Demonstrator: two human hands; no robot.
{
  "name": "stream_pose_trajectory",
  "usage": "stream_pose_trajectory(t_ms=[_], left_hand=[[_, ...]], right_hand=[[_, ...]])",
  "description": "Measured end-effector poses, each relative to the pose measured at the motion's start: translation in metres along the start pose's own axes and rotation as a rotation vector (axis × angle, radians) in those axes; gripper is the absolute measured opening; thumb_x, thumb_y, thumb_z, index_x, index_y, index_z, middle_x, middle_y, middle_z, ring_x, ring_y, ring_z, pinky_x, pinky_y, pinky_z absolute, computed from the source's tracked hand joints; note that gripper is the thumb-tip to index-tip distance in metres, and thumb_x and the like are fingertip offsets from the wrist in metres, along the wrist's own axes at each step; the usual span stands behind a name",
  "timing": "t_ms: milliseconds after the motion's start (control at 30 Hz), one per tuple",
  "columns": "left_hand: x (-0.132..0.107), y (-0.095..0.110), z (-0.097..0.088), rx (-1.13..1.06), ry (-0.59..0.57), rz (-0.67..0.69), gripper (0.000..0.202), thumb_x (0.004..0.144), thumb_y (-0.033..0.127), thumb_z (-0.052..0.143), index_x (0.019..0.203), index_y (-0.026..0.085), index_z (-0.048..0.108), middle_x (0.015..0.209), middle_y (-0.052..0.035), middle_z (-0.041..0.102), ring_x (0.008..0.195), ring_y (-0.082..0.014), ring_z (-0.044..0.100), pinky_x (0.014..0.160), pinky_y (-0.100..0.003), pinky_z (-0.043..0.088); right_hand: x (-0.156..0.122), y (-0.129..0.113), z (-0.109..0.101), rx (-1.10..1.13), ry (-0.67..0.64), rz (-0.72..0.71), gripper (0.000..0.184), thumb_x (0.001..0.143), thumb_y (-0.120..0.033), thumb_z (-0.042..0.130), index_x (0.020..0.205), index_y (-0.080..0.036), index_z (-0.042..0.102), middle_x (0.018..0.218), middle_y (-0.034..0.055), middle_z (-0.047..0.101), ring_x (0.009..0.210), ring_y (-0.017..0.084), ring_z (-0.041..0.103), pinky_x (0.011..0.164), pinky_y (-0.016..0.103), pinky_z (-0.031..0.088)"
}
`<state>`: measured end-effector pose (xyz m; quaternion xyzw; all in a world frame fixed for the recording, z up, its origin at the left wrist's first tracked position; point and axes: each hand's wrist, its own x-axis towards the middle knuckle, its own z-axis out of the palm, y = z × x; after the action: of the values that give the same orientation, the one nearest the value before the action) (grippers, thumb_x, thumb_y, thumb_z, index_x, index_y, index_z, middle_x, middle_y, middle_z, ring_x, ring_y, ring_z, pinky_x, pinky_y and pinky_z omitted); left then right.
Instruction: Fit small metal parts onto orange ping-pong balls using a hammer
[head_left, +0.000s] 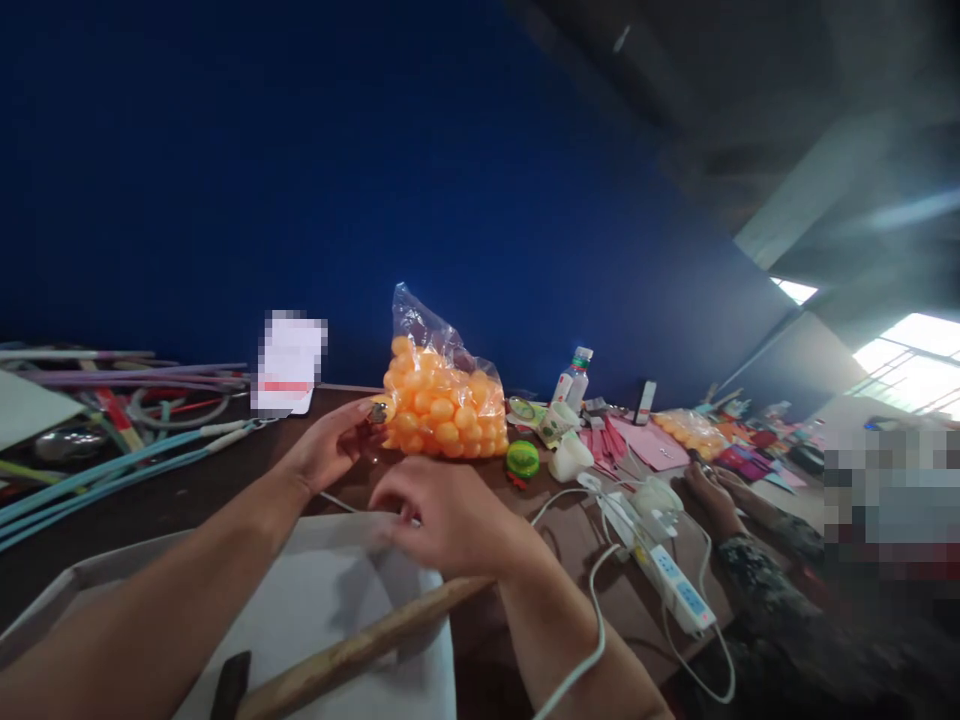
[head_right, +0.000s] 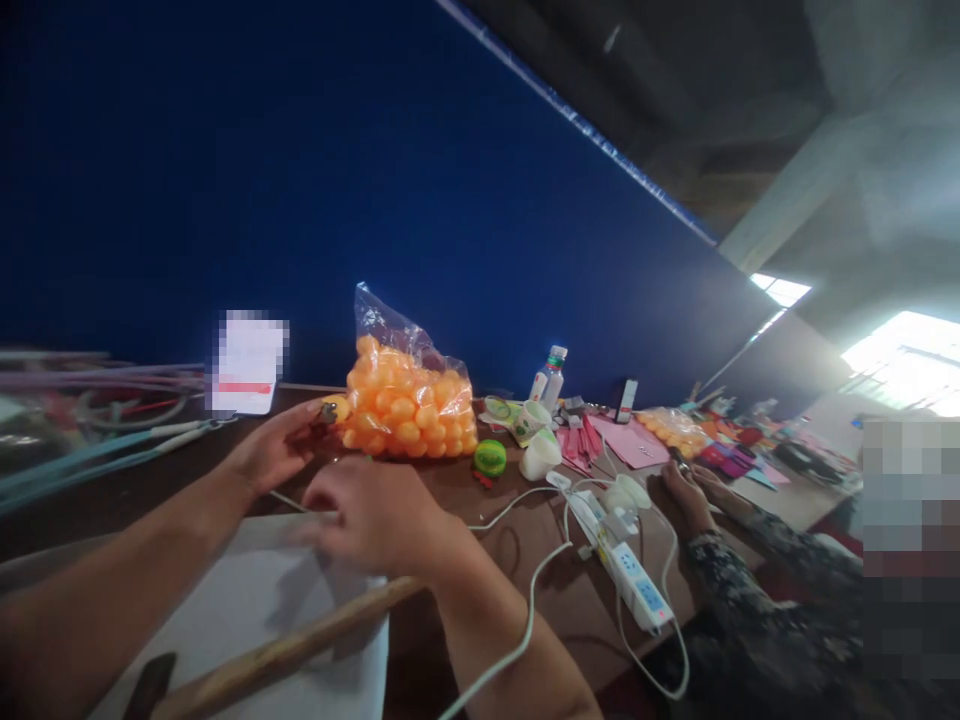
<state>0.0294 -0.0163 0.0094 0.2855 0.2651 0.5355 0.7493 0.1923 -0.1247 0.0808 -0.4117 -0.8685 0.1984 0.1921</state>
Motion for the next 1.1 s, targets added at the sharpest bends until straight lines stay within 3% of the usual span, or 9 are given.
stream_pose_trajectory(t_ms=[67,167,267,367,433,600,800,900,1100], left_hand=[[0.000,-0.001,-0.001,-0.009,-0.003,-0.010,0.018,0.081,0.015,0.063,0.096,0.011,0.072,0.086,-0.0090,0.074,0.074,-0.0179,0.069,0.071,-0.029,0.059],[0.001,-0.002,-0.003,-0.005,-0.006,-0.011,0.020,0.081,0.015,0.062,0.098,0.010,0.072,0.086,-0.0091,0.074,0.074,-0.0176,0.069,0.069,-0.028,0.059],[0.001,-0.001,-0.005,-0.005,-0.002,-0.003,0.021,0.083,0.015,0.060,0.099,0.011,0.071,0.086,-0.0091,0.074,0.075,-0.0175,0.070,0.069,-0.027,0.059],[0.001,0.000,-0.005,-0.003,-0.004,0.003,0.022,0.085,0.013,0.056,0.100,0.010,0.071,0.087,-0.0103,0.074,0.074,-0.0178,0.070,0.068,-0.028,0.060],[0.001,0.001,-0.004,-0.016,0.004,0.014,0.022,0.086,0.012,0.054,0.099,0.009,0.071,0.087,-0.0112,0.074,0.073,-0.0179,0.070,0.067,-0.028,0.060],[0.004,-0.001,-0.004,-0.079,0.060,0.038,0.019,0.086,0.012,0.055,0.095,0.009,0.071,0.084,-0.0101,0.073,0.069,-0.0168,0.069,0.063,-0.027,0.060],[0.006,0.000,-0.002,-0.154,0.104,0.025,0.014,0.083,0.006,0.056,0.083,0.011,0.068,0.073,-0.0063,0.071,0.061,-0.0143,0.067,0.059,-0.023,0.058],[0.004,0.002,0.000,-0.153,0.146,0.033,0.015,0.082,0.003,0.054,0.083,0.010,0.067,0.073,-0.0062,0.071,0.060,-0.0138,0.066,0.056,-0.023,0.057],[0.004,0.001,-0.003,-0.141,0.168,0.021,0.009,0.081,0.006,0.058,0.083,0.008,0.066,0.069,-0.0070,0.069,0.061,-0.0157,0.067,0.060,-0.028,0.059]], right_hand=[[-0.007,-0.015,0.003,-0.188,-0.316,-0.170,0.031,0.080,-0.047,0.062,0.101,-0.025,0.065,0.101,0.0044,0.069,0.085,0.020,0.062,0.059,0.027,0.039],[-0.007,-0.022,0.020,-0.422,-0.608,-0.148,0.034,0.078,-0.050,0.060,0.096,-0.022,0.068,0.086,0.0051,0.071,0.071,0.020,0.061,0.049,0.028,0.032],[0.000,-0.021,0.037,-0.472,-0.753,-0.120,0.023,0.076,-0.042,0.061,0.086,-0.024,0.069,0.078,0.0020,0.071,0.062,0.017,0.057,0.046,0.027,0.030],[0.005,-0.022,0.036,-0.399,-0.820,-0.160,0.021,0.077,-0.040,0.058,0.087,-0.026,0.069,0.076,-0.0007,0.069,0.061,0.016,0.056,0.046,0.027,0.030],[0.005,-0.023,0.025,-0.379,-0.762,-0.184,0.025,0.080,-0.042,0.053,0.089,-0.025,0.068,0.079,0.0000,0.069,0.064,0.016,0.056,0.046,0.027,0.029],[-0.003,-0.018,-0.013,-0.373,-0.335,-0.160,0.019,0.084,-0.033,0.053,0.088,-0.019,0.064,0.088,0.0033,0.067,0.078,0.015,0.058,0.059,0.026,0.036],[-0.004,0.003,-0.025,-0.295,0.131,0.158,0.017,0.086,-0.034,0.058,0.092,-0.018,0.060,0.089,0.0027,0.064,0.079,0.014,0.056,0.068,0.025,0.037],[0.000,0.011,-0.024,-0.291,0.192,0.229,0.014,0.086,-0.032,0.058,0.084,-0.018,0.058,0.083,0.0024,0.064,0.075,0.014,0.055,0.066,0.025,0.035],[0.003,0.017,-0.022,-0.152,0.175,0.250,0.018,0.096,-0.029,0.042,0.088,-0.020,0.056,0.080,-0.0002,0.067,0.068,0.011,0.058,0.063,0.023,0.036]])
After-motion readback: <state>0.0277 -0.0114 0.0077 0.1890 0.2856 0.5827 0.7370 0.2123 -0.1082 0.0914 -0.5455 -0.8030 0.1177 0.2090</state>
